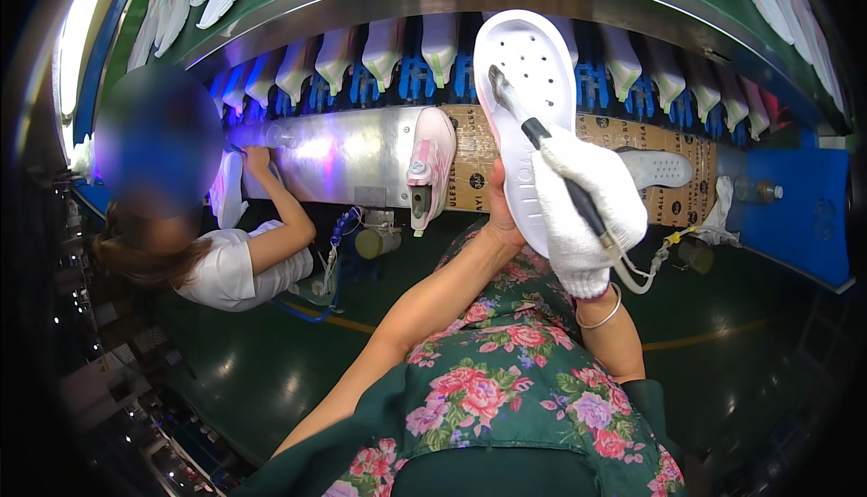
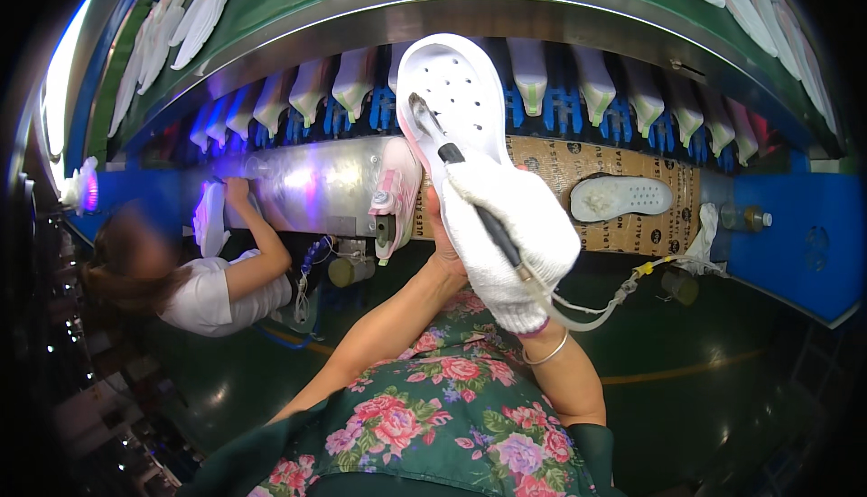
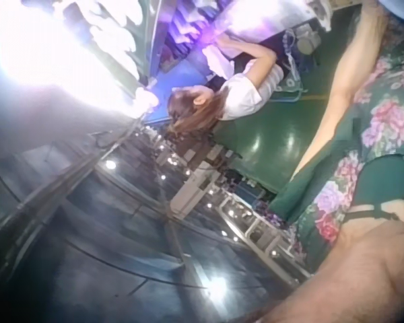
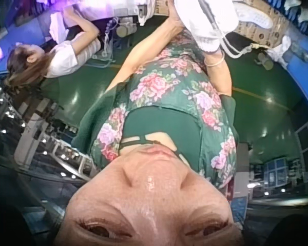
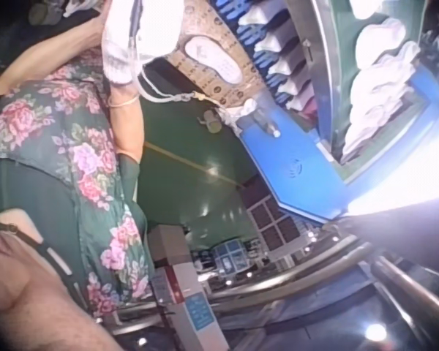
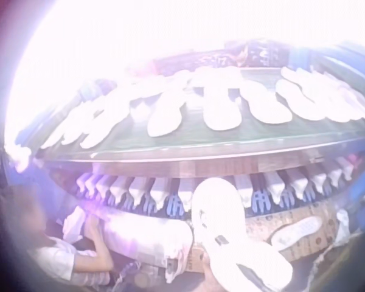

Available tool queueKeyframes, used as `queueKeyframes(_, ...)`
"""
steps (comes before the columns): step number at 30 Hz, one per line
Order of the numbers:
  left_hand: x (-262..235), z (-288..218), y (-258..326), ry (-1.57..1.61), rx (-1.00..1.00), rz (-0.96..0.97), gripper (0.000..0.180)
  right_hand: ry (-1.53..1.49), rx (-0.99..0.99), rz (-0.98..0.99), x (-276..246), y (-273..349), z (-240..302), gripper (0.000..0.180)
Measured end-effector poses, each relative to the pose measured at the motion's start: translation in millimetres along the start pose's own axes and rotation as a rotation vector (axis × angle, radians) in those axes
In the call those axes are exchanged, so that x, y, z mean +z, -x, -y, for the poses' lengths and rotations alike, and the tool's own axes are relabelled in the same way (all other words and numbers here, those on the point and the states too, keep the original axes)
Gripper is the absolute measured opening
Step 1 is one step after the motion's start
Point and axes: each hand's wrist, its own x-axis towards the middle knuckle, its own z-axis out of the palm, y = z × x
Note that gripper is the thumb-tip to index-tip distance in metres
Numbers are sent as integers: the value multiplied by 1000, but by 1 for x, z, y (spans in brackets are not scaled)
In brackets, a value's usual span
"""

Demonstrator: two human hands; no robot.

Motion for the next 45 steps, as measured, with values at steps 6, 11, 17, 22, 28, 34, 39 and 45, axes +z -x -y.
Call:
queueKeyframes(6,-9,5,-5,142,-139,59,63,33,5,26,6,18,-8,24)
queueKeyframes(11,-2,1,-2,127,-132,108,108,82,-46,72,-3,14,-10,26)
queueKeyframes(17,-7,2,-3,167,-170,106,116,66,18,12,7,16,7,27)
queueKeyframes(22,0,-1,1,1,4,-50,115,-11,54,-91,-4,4,0,23)
queueKeyframes(28,-2,-4,-8,4,-4,23,117,-67,44,-14,-2,12,-2,18)
queueKeyframes(34,12,-19,-5,-88,37,94,115,82,-134,6,-12,7,-11,20)
queueKeyframes(39,4,-21,-15,119,47,287,116,-225,61,75,-12,13,-10,17)
queueKeyframes(45,10,-31,-12,115,-47,212,118,16,-118,202,-21,22,-9,24)
